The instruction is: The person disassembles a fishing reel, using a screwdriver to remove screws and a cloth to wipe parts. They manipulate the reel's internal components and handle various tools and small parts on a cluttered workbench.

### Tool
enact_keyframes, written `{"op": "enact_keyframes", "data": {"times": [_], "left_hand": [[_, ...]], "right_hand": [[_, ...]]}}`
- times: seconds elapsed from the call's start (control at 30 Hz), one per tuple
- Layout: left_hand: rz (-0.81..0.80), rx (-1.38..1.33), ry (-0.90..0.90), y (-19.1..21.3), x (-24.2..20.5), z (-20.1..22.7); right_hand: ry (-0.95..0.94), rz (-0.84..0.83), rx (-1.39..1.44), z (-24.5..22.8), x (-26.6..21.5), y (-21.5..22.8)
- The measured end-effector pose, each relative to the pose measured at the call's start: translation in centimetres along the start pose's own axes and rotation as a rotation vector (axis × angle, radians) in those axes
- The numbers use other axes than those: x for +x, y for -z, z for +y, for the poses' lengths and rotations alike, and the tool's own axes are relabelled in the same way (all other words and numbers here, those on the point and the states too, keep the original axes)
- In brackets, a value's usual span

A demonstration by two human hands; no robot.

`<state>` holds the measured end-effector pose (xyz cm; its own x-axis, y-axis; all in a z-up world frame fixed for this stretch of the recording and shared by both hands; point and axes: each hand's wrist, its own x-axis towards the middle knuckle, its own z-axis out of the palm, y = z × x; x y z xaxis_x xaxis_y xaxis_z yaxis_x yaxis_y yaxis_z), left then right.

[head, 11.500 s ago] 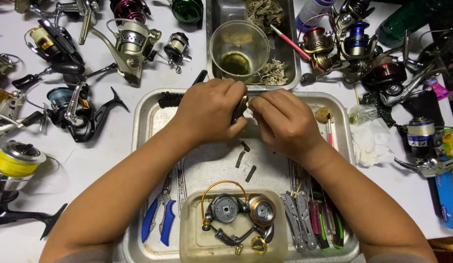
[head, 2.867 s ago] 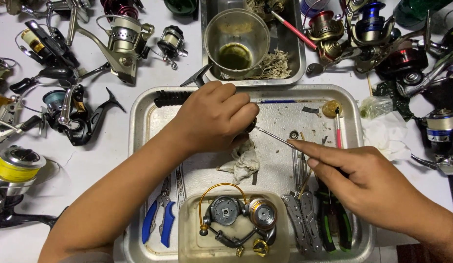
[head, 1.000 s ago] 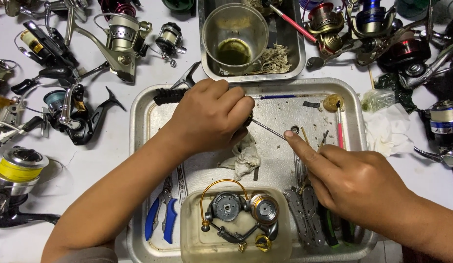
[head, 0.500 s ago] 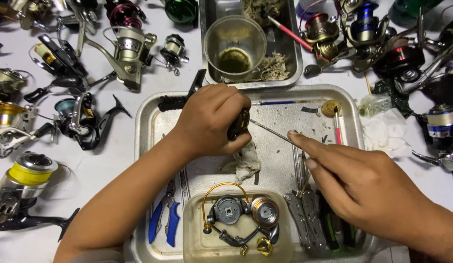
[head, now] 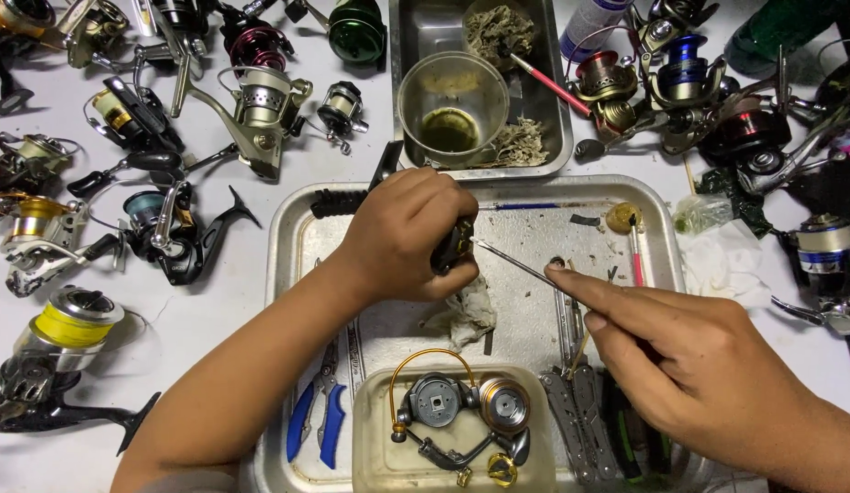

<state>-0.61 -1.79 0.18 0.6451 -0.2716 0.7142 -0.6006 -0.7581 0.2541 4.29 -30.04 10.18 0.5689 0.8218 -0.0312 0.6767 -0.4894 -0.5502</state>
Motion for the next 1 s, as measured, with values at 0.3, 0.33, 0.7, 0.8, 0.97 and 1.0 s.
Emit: {"op": "enact_keyframes", "data": {"times": [0.3, 0.33, 0.7, 0.8, 0.97, 1.0], "left_hand": [[0.006, 0.026, -0.001, 0.3, 0.2, 0.2], [0.006, 0.026, -0.002, 0.2, 0.2, 0.2], [0.047, 0.262, -0.144, 0.7, 0.7, 0.4], [0.047, 0.348, -0.175, 0.9, 1.0, 0.8], [0.044, 0.439, -0.170, 0.5, 1.0, 1.2], [0.027, 0.466, -0.169, 0.3, 0.9, 1.1]], "right_hand": [[-0.021, -0.006, 0.011, -0.2, -0.3, 0.1], [-0.022, -0.005, 0.011, -0.1, -0.4, 0.1], [-0.247, -0.248, -0.035, 0.5, 0.0, 1.4], [-0.391, -0.255, 0.079, 0.2, 0.3, 2.0], [-0.286, -0.257, -0.006, 0.3, 0.2, 0.8], [-0.174, -0.221, -0.082, 0.3, 0.2, 0.5]]}}
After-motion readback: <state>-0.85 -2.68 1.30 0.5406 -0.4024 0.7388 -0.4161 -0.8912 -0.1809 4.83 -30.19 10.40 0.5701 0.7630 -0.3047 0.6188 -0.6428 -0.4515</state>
